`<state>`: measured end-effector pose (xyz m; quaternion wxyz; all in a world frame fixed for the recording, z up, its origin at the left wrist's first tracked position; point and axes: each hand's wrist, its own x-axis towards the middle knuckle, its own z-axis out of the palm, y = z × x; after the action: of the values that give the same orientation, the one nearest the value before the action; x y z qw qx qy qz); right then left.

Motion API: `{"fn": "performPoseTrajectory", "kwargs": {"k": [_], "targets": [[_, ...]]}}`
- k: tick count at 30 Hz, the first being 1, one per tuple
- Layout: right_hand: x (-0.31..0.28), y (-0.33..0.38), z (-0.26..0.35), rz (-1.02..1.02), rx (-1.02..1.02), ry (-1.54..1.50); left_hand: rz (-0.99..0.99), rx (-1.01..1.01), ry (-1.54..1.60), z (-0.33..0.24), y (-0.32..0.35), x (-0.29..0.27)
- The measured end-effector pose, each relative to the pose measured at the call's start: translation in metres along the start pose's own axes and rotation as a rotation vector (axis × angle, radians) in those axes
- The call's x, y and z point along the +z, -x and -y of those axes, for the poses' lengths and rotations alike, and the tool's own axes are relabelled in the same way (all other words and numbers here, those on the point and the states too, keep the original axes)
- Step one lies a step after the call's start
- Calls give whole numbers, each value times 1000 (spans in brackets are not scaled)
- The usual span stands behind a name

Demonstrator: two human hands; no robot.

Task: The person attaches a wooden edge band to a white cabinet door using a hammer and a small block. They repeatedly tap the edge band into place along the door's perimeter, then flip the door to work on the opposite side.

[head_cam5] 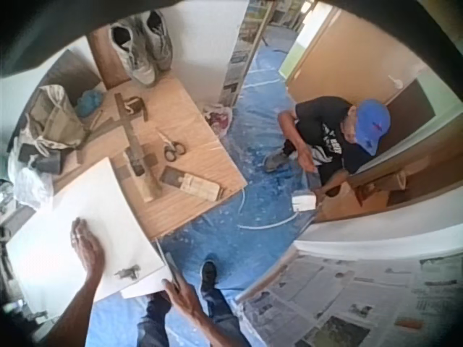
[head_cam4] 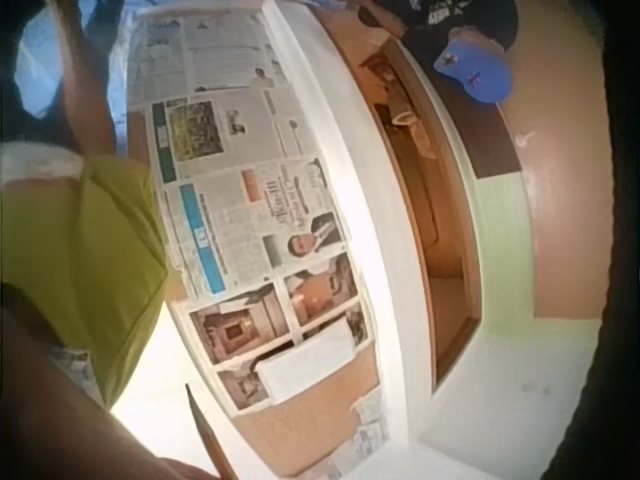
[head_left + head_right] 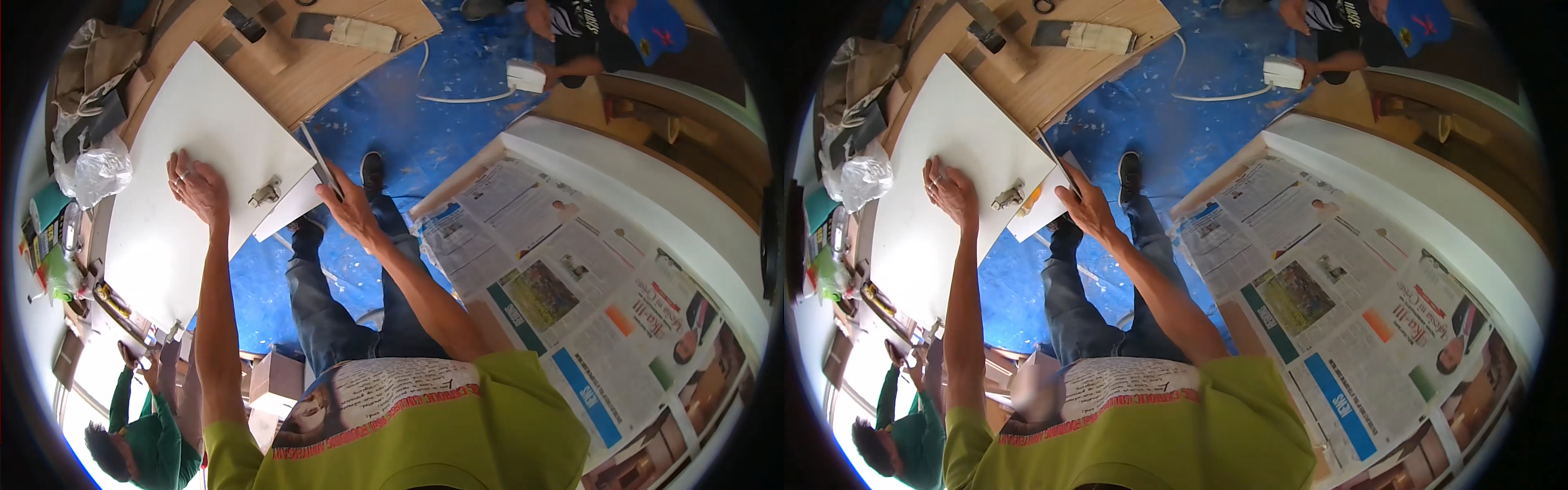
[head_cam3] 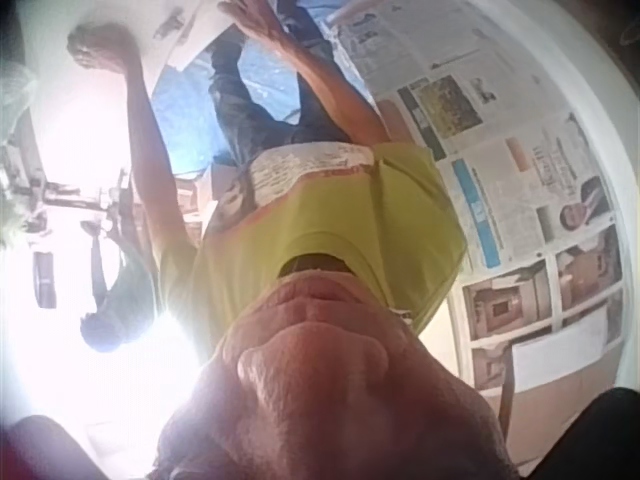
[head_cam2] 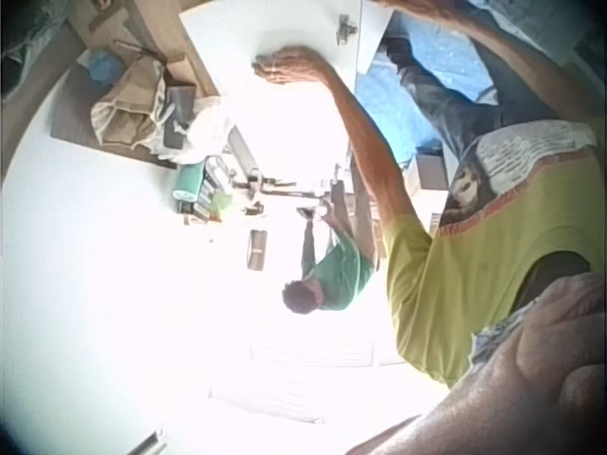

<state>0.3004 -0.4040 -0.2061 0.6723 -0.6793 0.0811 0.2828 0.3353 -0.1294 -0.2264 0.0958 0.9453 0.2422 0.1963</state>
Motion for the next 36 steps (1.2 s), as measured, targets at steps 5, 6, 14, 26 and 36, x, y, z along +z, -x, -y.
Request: {"fn": "performPoseTrajectory", "kwargs": {"k": [5,6,14,26,36], "targets": [[12,23,-4,-121,24,-20,-33,35,24,7,-4,-1],[15,32,-5,-161,48,-32,-43,28,45,7,-4,0],[99,67,65,-161,-115,-173,89,-105,738,25,18,-34],[322,72,112,244,-128,-212,605,-540,1153,134,141,-246],[323,81,66,287,-198,308,-123,-817,718,345,159,-266]]}}
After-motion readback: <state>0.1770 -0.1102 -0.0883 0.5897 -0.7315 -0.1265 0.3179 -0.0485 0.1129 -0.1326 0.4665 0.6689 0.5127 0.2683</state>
